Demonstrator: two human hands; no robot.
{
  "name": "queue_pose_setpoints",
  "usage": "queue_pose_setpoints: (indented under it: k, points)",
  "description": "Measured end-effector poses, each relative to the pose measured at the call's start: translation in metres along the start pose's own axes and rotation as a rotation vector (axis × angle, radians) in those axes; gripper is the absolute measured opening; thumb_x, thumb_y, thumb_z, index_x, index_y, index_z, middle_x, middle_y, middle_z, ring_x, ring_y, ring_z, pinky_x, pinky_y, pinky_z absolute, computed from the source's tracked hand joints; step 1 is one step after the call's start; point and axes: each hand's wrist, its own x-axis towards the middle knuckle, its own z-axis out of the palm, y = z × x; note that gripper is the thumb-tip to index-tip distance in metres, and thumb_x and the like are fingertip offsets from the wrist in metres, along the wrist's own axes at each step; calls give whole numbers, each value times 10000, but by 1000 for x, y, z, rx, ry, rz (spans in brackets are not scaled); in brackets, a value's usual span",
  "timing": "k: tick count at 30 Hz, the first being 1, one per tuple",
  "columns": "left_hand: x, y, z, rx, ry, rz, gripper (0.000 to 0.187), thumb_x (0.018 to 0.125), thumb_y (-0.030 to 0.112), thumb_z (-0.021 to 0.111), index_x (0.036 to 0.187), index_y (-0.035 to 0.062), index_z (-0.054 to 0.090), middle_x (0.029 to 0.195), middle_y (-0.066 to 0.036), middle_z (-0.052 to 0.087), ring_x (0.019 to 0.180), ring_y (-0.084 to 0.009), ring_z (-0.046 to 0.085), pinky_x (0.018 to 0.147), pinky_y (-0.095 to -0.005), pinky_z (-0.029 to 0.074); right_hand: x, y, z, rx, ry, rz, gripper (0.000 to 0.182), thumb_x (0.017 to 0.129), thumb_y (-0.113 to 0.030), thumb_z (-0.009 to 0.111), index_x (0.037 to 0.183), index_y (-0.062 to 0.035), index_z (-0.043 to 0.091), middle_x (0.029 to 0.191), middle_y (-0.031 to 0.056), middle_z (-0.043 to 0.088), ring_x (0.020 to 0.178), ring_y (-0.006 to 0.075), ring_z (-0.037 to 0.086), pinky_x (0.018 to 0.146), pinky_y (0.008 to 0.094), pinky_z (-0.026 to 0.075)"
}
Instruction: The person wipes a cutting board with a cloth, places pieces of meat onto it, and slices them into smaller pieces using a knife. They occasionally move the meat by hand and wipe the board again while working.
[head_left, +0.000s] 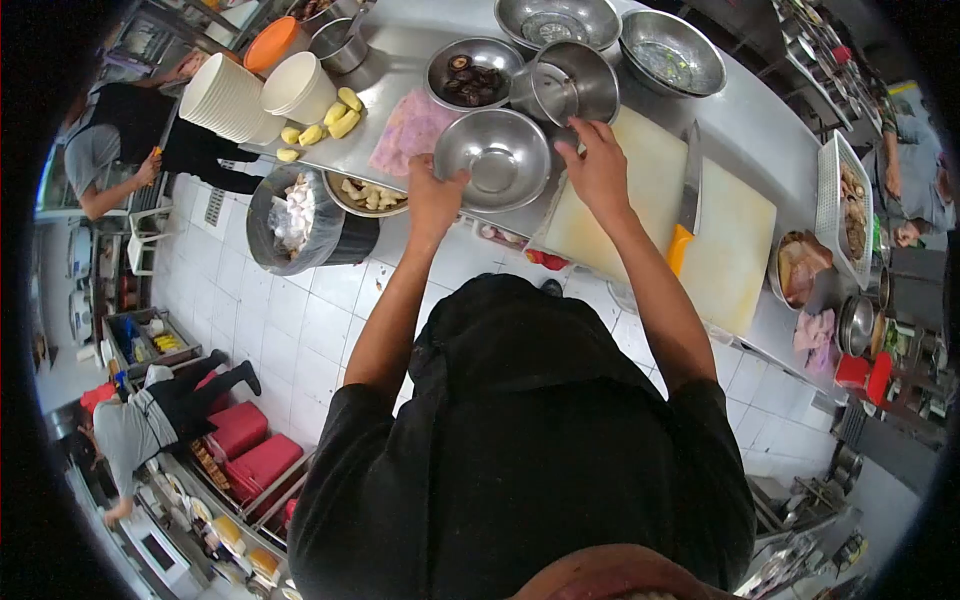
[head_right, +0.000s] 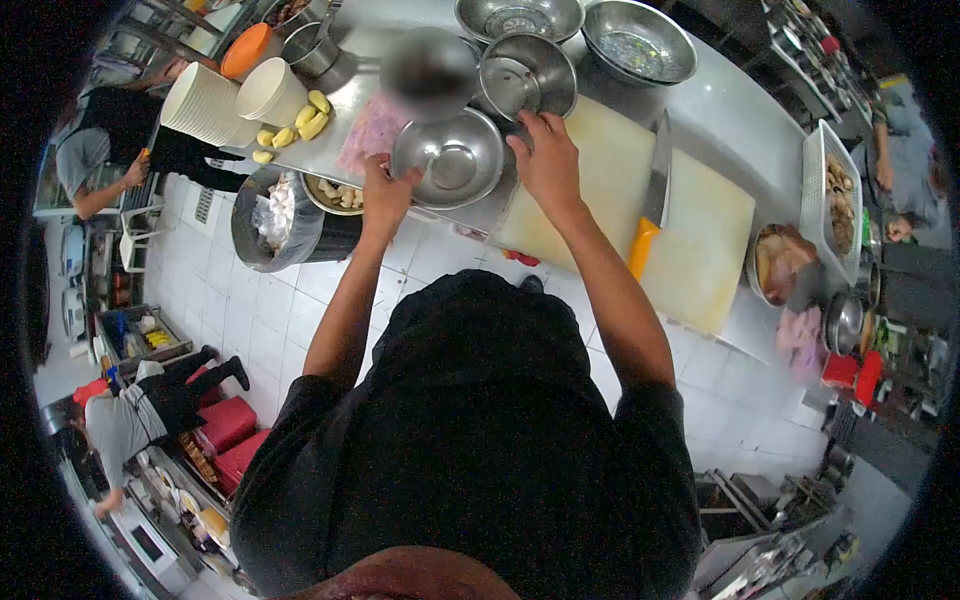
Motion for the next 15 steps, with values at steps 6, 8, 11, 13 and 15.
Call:
queue_pose_setpoints:
  k: [6, 8, 11, 13, 15]
  points:
    - [20, -22, -4, -195, -81, -78, 267, 804, 5, 649, 989, -3, 457, 844, -108, 542, 618, -188, 605, 431, -301, 534, 18, -10, 9, -81, 72, 56, 203, 864, -125, 649, 1029, -17, 696, 971, 199, 664, 894, 389, 646, 809, 451, 523]
    - [30, -31, -14, -179, -104, -34, 247, 799, -1, 639, 958, 1, 450, 819, -96, 531, 607, -174, 593, 437, -305, 534, 19, -14, 5, -142, 106, 39, 185, 865, -111, 635, 1010, -17, 698, 945, 188, 666, 872, 384, 646, 800, 457, 521]
    - [37, -43, -22, -166, -105, 41, 222, 795, -7, 621, 929, 5, 445, 793, -86, 523, 602, -169, 586, 439, -306, 533, 22, -30, -8, -255, 111, 2, 148, 850, -79, 659, 969, -5, 707, 927, 161, 686, 837, 355, 659, 764, 414, 526]
    - [48, -45, -22, -125, -71, 88, 222, 788, 11, 624, 927, 0, 452, 789, -110, 544, 617, -193, 593, 475, -333, 526, 25, -33, -14, -249, 68, 1, 172, 850, -84, 641, 995, -14, 702, 936, 168, 678, 865, 362, 653, 799, 434, 520]
    - [54, -40, -28, -37, -16, 115, 247, 776, 51, 644, 937, -13, 468, 795, -164, 588, 646, -239, 609, 548, -389, 513, 26, -34, -17, -236, 57, -5, 175, 840, -78, 639, 989, -15, 705, 951, 171, 681, 886, 360, 653, 815, 437, 518]
